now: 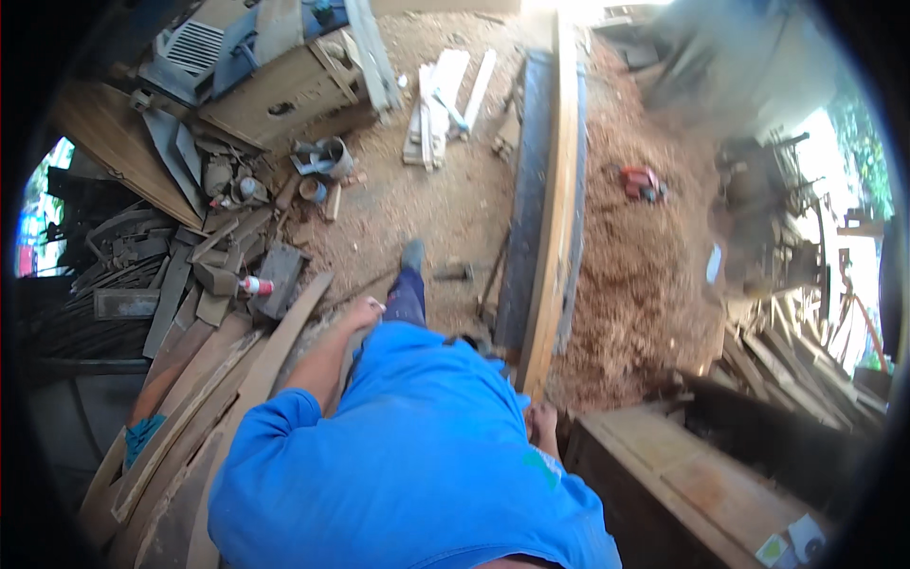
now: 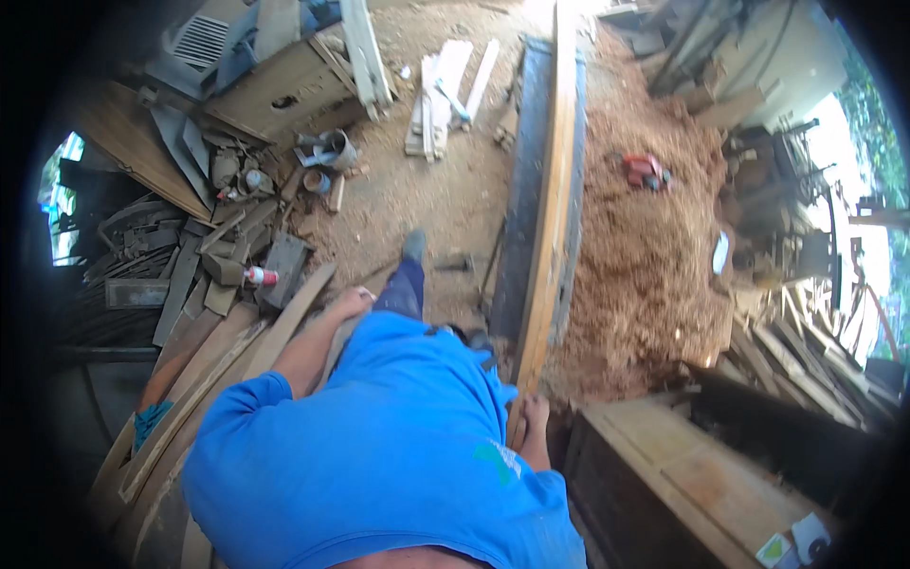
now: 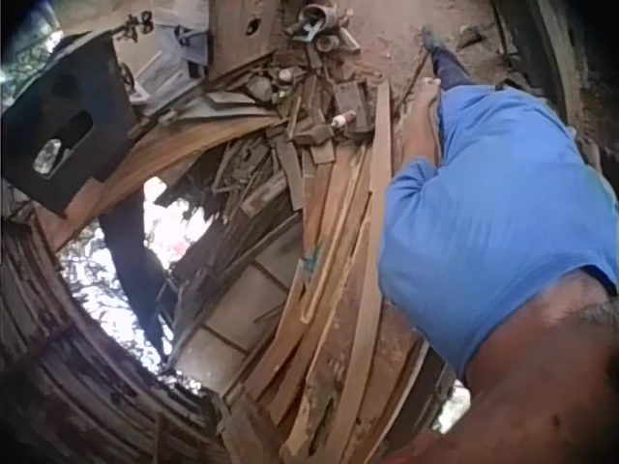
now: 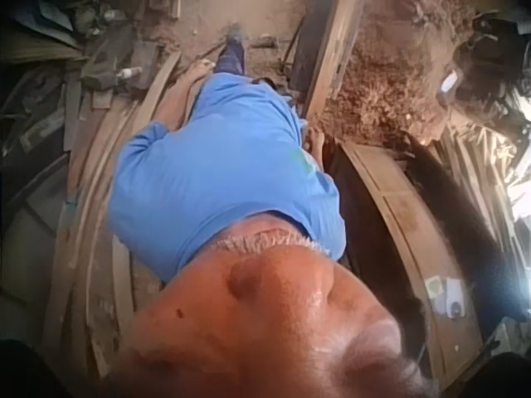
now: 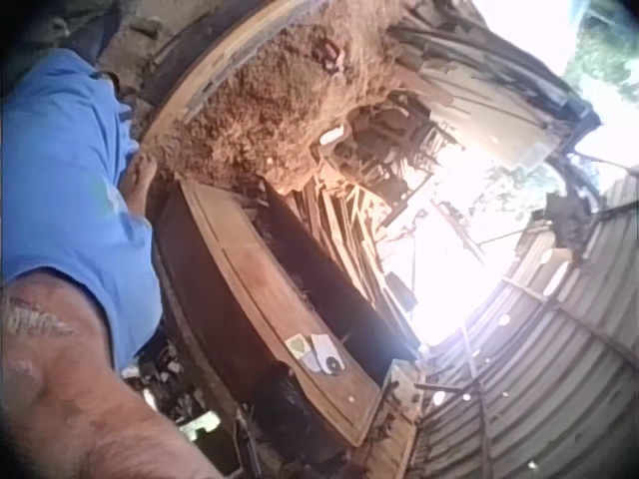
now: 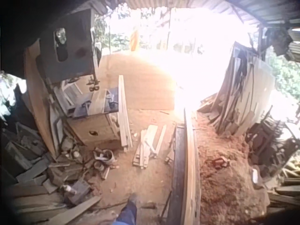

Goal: The person uses a try square and a pen to mark lines on wooden planks, then uses a marking gauge to scribe lines, and finally fits pieces of wood together by hand.

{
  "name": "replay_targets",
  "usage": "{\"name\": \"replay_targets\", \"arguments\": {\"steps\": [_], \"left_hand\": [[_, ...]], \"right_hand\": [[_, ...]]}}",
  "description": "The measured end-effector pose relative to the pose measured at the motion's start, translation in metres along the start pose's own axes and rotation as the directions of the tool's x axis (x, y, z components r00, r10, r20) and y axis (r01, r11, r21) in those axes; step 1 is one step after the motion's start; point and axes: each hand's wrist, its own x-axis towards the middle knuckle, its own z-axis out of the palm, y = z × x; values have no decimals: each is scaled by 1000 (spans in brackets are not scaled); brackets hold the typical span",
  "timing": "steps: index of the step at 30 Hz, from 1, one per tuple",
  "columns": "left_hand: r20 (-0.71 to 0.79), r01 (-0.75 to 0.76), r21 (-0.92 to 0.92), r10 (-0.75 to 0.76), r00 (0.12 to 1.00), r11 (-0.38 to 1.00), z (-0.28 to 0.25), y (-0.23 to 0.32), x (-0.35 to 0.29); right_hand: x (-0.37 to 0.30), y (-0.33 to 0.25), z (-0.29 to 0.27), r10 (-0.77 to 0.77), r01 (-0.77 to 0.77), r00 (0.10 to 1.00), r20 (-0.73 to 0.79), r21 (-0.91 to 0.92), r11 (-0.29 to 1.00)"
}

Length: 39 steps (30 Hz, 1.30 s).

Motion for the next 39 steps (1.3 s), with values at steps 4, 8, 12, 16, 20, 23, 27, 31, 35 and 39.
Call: {"name": "replay_targets", "arguments": {"steps": [4,8,12,16,20,23,27,31,35,39], "left_hand": [[90,31,-445,10,996,895,-63,12,72],[158,86,-888,124,980,451,-168,92,119],[-23,-65,-983,241,970,169,-276,146,172],[-162,-113,-983,404,900,-142,-323,197,238],[-185,2,-956,606,774,-295,-330,228,264],[-104,195,-921,694,712,-338,-328,222,281],[-118,112,-951,671,732,-289,-332,204,299],[-113,41,-968,581,806,-246,-341,185,283],[-100,44,-973,580,809,-228,-359,167,263],[-89,67,-970,600,795,-233,-375,156,238]], "right_hand": [[44,-129,9,277,-309,877,392,19,951],[133,-246,16,403,-490,833,380,164,856],[235,-401,6,0,-38,995,105,368,929],[242,-536,-34,-112,78,992,60,407,910],[228,-533,-36,-68,49,983,173,111,993],[214,-511,-31,-1,24,958,287,-75,997],[204,-480,-26,104,-93,972,212,-65,994],[207,-471,-18,225,-220,960,169,-48,974],[206,-519,-24,149,-129,965,214,-104,986],[221,-505,-14,102,-69,960,259,-136,988]]}}
